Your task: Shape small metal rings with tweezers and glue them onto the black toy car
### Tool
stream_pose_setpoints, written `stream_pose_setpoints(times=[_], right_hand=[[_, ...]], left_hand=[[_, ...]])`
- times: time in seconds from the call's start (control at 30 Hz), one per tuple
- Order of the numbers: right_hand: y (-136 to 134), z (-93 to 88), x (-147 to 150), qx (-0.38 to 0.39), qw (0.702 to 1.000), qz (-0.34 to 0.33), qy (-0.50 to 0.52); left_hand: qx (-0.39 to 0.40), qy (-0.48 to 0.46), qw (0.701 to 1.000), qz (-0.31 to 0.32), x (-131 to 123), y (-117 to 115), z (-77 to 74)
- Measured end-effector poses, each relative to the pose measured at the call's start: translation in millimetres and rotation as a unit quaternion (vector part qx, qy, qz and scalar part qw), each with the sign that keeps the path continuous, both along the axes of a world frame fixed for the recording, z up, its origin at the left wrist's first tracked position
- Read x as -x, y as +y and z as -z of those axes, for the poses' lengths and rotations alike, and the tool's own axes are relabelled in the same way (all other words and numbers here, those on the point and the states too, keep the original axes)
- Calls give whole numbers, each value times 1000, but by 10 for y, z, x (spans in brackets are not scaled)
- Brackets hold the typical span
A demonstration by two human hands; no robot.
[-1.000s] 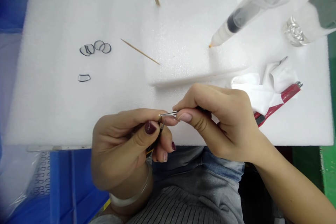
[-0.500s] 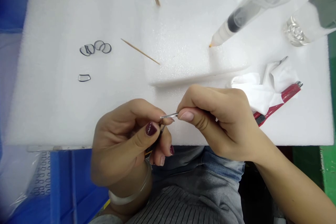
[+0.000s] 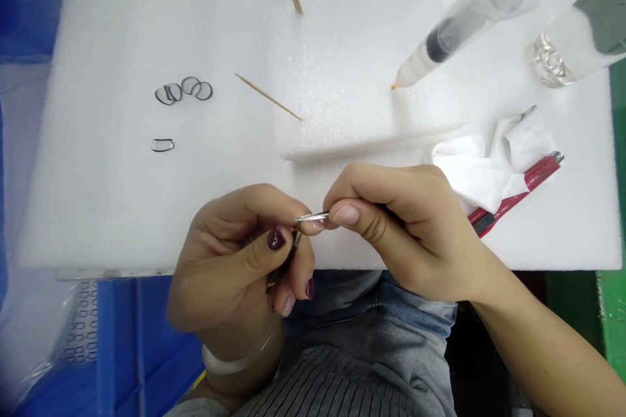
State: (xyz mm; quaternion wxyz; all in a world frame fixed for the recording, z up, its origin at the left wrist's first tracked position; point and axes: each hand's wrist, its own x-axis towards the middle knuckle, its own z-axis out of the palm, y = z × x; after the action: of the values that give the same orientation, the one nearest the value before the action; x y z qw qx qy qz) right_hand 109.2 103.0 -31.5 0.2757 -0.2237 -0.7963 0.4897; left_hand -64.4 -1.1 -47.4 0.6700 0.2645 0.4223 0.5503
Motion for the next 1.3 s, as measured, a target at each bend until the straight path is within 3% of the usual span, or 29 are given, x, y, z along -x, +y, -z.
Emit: stream_pose_setpoints(times=[0.17,0.27,0.57,0.93,1.3], right_hand=[[-21,-43,-36,-77,992,98,-16],[-37,-44,-27,-112,991,70,-27],[-15,-36,-4,-115,993,12,-29],[-63,-9,16,-73,997,22,-11],[-38,-41,10,-109,993,23,-29]], left_hand=[[12,4,1000,1,14,20,-45],[12,-5,1000,1,17,25,-52],[8,-1,1000,5,19,3,-8],[-6,-26,1000,5,12,0,20],[-9,-46,999,6,6,-7,36]])
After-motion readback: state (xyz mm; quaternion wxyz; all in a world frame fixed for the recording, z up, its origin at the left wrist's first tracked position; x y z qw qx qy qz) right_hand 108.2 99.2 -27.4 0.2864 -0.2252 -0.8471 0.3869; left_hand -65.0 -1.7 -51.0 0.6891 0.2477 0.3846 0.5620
